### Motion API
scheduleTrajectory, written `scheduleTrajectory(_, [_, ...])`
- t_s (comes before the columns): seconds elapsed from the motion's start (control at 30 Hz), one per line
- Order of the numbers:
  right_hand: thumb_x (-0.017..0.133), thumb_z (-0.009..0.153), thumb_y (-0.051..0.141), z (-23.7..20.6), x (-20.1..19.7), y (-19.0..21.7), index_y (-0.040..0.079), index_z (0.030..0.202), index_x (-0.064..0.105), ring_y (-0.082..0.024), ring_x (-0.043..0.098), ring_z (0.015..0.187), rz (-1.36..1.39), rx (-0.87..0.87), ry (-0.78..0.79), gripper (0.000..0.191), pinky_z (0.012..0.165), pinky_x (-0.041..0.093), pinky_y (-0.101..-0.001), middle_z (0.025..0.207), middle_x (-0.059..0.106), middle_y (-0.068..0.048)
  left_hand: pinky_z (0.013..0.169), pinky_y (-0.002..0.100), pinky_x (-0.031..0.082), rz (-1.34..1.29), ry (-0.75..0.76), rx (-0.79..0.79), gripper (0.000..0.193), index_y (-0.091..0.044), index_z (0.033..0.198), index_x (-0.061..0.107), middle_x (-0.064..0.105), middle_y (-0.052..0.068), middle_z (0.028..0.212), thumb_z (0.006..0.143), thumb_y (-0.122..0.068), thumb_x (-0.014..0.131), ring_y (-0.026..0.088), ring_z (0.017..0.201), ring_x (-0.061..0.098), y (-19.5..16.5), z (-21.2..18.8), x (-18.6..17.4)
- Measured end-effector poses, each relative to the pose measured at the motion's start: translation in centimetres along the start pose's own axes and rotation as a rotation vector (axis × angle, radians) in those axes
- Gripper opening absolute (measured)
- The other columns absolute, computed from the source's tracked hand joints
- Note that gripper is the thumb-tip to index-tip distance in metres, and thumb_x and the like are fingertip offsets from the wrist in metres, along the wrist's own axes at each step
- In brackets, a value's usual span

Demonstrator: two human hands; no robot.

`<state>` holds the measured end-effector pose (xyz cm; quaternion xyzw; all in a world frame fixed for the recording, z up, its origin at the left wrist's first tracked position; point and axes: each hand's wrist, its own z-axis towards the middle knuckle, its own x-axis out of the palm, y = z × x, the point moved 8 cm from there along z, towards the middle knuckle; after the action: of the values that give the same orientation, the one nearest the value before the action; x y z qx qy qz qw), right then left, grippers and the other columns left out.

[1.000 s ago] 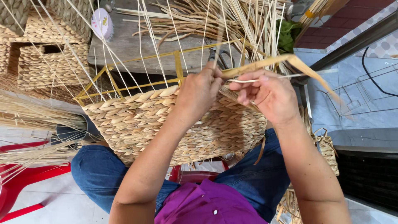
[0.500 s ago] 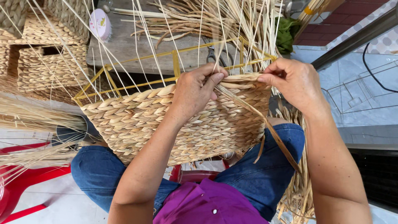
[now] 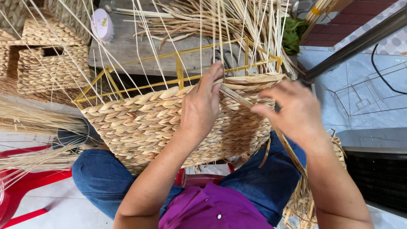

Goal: The person sits on the floor weaving a wide dried plant strand over and under thin warp sticks along the rim of a woven water-hyacinth basket, pulling and tightening the strand by hand as they work around the edge. A yellow plastic frame holds the basket shape while they weave.

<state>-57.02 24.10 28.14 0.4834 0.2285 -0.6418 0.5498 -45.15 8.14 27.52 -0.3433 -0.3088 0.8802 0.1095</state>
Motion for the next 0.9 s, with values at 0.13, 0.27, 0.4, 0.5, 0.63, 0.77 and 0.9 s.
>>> scheduleTrajectory(0.13, [0.077, 0.087, 0.029, -0.3, 1.5, 0.3, 0.013, 0.101, 0.073, -0.031, 0.07, 0.08, 0.041, 0.067, 0.217, 0.022, 0.073, 0.056, -0.0434, 0.091, 0.072, -0.007, 0.063, 0.032, 0.061, -0.224, 0.296, -0.307, 0.039, -0.005, 0.136, 0.045, 0.074, 0.015, 0.122, 0.099, -0.002, 0.056, 0.02, 0.065, 0.076, 2.0, 1.3, 1.9])
scheduleTrajectory(0.27, [0.072, 0.095, 0.021, 0.3, -0.9, -1.3, 0.013, 0.111, 0.073, -0.03, 0.072, 0.079, 0.182, 0.088, 0.19, 0.018, 0.067, 0.056, -0.0401, 0.096, 0.073, -0.008, 0.064, 0.032, 0.063, -0.346, 0.424, -0.413, 0.029, -0.007, 0.125, 0.057, 0.078, 0.011, 0.112, 0.096, -0.009, 0.063, 0.021, 0.065, 0.078, 2.4, 1.5, 1.8])
scheduleTrajectory(0.4, [0.073, 0.095, 0.014, 2.6, -3.6, -1.6, 0.014, 0.114, 0.075, -0.031, 0.07, 0.08, 0.089, -0.001, 0.141, 0.02, 0.068, 0.055, -0.0415, 0.096, 0.072, -0.009, 0.07, 0.039, 0.06, -0.148, 0.345, -0.018, 0.035, -0.007, 0.115, 0.069, 0.075, 0.012, 0.096, 0.084, -0.02, 0.08, 0.027, 0.081, 0.076, 0.0, 2.8, 1.1])
scheduleTrajectory(0.5, [0.075, 0.097, 0.013, 4.0, -4.3, -2.4, 0.017, 0.116, 0.077, -0.027, 0.069, 0.079, 0.131, 0.151, 0.172, 0.019, 0.069, 0.054, -0.0393, 0.098, 0.072, -0.007, 0.069, 0.047, 0.056, 0.133, 0.37, -0.017, 0.016, -0.013, 0.102, 0.072, 0.072, 0.011, 0.089, 0.09, -0.023, 0.077, 0.033, 0.08, 0.071, 0.4, 2.9, 3.2])
scheduleTrajectory(0.63, [0.077, 0.094, 0.004, 3.6, -6.7, 1.2, 0.008, 0.109, 0.076, -0.03, 0.068, 0.095, -0.036, -0.101, -0.234, 0.016, 0.081, 0.052, -0.0424, 0.107, 0.072, -0.01, 0.065, 0.047, 0.057, 0.143, 0.229, -0.049, 0.017, -0.007, 0.103, 0.064, 0.07, 0.014, 0.091, 0.095, -0.02, 0.07, 0.035, 0.078, 0.071, 1.2, 2.3, 3.6])
scheduleTrajectory(0.77, [0.075, 0.097, 0.005, 2.0, -3.4, 3.3, 0.01, 0.115, 0.073, -0.028, 0.068, 0.102, 0.255, -0.158, -0.199, 0.018, 0.089, 0.054, -0.0404, 0.112, 0.072, -0.01, 0.063, 0.048, 0.057, 0.091, 0.11, -0.089, 0.015, -0.006, 0.107, 0.058, 0.072, 0.016, 0.091, 0.099, -0.016, 0.065, 0.037, 0.076, 0.072, 2.1, 1.5, 3.6])
scheduleTrajectory(0.9, [0.064, 0.097, -0.002, 3.0, 1.4, 2.2, 0.007, 0.129, 0.069, -0.028, 0.071, 0.093, 0.317, -0.022, -0.077, 0.034, 0.081, 0.055, -0.0389, 0.107, 0.072, -0.013, 0.064, 0.05, 0.056, 0.0, 0.116, -0.14, 0.014, -0.008, 0.113, 0.055, 0.072, 0.015, 0.082, 0.101, -0.012, 0.062, 0.038, 0.076, 0.072, 2.9, 0.8, 3.7])
